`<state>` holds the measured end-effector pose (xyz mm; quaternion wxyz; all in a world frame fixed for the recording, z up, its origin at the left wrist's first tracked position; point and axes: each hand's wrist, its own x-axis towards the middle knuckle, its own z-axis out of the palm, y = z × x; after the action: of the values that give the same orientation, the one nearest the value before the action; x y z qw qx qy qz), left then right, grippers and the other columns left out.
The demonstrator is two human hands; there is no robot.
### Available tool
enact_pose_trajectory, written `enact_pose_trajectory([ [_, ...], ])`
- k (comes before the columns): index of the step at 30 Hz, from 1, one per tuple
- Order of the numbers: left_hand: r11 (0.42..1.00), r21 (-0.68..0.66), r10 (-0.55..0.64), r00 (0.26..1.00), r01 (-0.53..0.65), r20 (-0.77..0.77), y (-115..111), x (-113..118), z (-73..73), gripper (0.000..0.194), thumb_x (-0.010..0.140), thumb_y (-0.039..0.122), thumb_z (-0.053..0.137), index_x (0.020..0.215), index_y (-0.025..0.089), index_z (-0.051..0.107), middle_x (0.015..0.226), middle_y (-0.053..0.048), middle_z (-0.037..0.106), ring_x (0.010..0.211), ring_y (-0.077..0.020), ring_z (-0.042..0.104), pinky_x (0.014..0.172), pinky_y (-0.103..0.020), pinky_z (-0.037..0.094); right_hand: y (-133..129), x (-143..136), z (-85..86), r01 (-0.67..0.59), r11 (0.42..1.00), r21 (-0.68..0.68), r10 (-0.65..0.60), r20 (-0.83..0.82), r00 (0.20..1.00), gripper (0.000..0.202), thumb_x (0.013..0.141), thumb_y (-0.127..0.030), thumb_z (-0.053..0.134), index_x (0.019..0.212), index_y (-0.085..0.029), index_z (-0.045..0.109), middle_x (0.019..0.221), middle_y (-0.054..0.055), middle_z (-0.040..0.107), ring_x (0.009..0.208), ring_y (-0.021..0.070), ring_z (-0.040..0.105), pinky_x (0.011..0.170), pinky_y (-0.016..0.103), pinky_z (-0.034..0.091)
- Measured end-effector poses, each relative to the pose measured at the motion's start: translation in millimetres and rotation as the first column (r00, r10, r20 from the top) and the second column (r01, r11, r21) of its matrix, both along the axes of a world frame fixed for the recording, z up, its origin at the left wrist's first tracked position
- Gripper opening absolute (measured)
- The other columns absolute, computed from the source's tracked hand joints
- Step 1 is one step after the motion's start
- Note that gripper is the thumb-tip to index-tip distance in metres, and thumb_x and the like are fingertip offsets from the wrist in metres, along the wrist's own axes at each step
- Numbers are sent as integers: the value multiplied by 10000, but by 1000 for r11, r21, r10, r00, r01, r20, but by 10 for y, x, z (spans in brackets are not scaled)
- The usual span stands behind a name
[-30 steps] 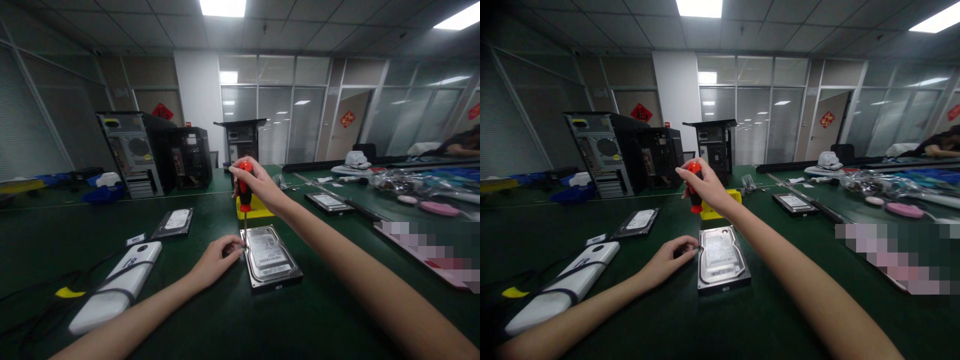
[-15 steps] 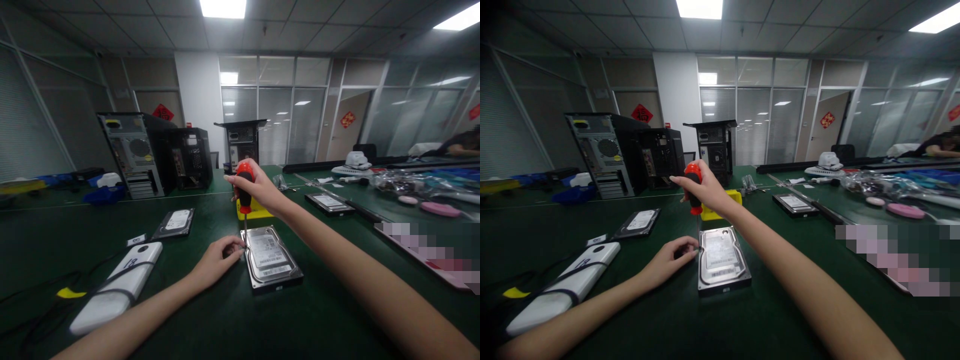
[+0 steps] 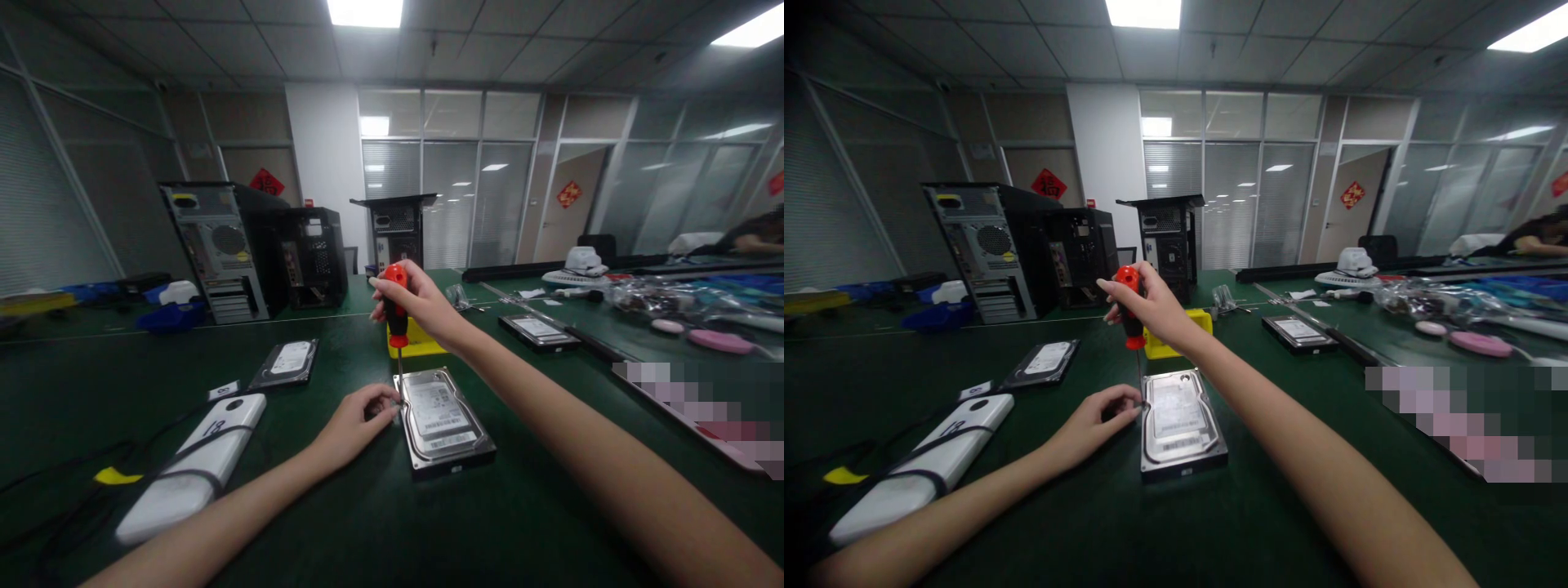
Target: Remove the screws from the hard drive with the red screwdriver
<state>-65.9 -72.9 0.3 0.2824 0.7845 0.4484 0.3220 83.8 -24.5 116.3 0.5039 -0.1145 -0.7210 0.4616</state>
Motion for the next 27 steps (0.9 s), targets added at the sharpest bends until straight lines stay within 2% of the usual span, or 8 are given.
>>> enact_pose_trajectory([
  [5, 1000, -4, -3, 1000, 3, -1, 5, 0, -12, 199, 836, 262, 502, 979, 161, 596, 768, 1, 560, 731, -153, 517, 672, -245, 396, 27, 3, -23, 32, 999, 24, -32, -2, 999, 294, 780, -361, 611, 963, -219, 430, 699, -39, 518, 537, 90, 556, 555, 255, 506],
  [8, 1000, -8, -10, 1000, 10, 2, 3, -4, -7, 198, 836, 266, 507, 980, 165, 598, 772, 2, 560, 734, -153, 518, 667, -241, 394, 43, 0, -36, 51, 999, 15, -51, -23, 998, 285, 850, -409, 492, 1070, -234, 445, 705, -29, 508, 508, 88, 538, 513, 252, 493],
  [11, 1000, -9, -11, 1000, 11, 5, -6, -10, 2, 201, 838, 270, 508, 985, 168, 600, 777, 2, 561, 734, -152, 517, 663, -236, 392, 58, 0, -44, 8, 1000, -10, -8, -23, 1000, 267, 896, -414, 375, 1052, -214, 458, 709, -17, 510, 505, 96, 539, 497, 264, 494],
  [15, 1000, -15, -5, 1000, 6, 5, -14, -9, 2, 200, 836, 271, 511, 978, 163, 602, 778, -1, 562, 734, -152, 518, 661, -233, 392, 64, 0, -42, 13, 1000, 15, -12, -37, 999, 225, 831, -392, 522, 910, -198, 438, 721, -26, 510, 555, 94, 556, 556, 276, 524],
  [19, 1000, -9, -6, 1000, 6, 13, -1, -6, -16, 198, 838, 276, 508, 972, 162, 599, 760, 4, 554, 719, -148, 511, 654, -231, 389, 50, -7, -45, 6, 1000, -6, -6, -46, 999, 337, 767, -384, 618, 879, -222, 344, 739, -36, 538, 571, 96, 573, 593, 297, 535],
  [23, 1000, 0, -6, 1000, 6, 10, 12, -8, -24, 193, 838, 275, 508, 969, 168, 600, 756, 6, 553, 721, -149, 510, 658, -234, 388, 25, -8, -48, -29, 1000, -2, 29, -3, 1000, 318, 782, -375, 605, 913, -242, 349, 690, -54, 505, 515, 85, 531, 549, 294, 529],
  [27, 1000, -6, -8, 1000, 8, 8, 11, -10, -18, 195, 838, 280, 509, 970, 171, 601, 762, 4, 556, 721, -150, 510, 658, -236, 390, 11, -14, -37, -71, 997, -18, 71, 11, 997, 204, 860, -383, 479, 982, -233, 415, 694, -39, 469, 520, 84, 511, 550, 301, 528],
])
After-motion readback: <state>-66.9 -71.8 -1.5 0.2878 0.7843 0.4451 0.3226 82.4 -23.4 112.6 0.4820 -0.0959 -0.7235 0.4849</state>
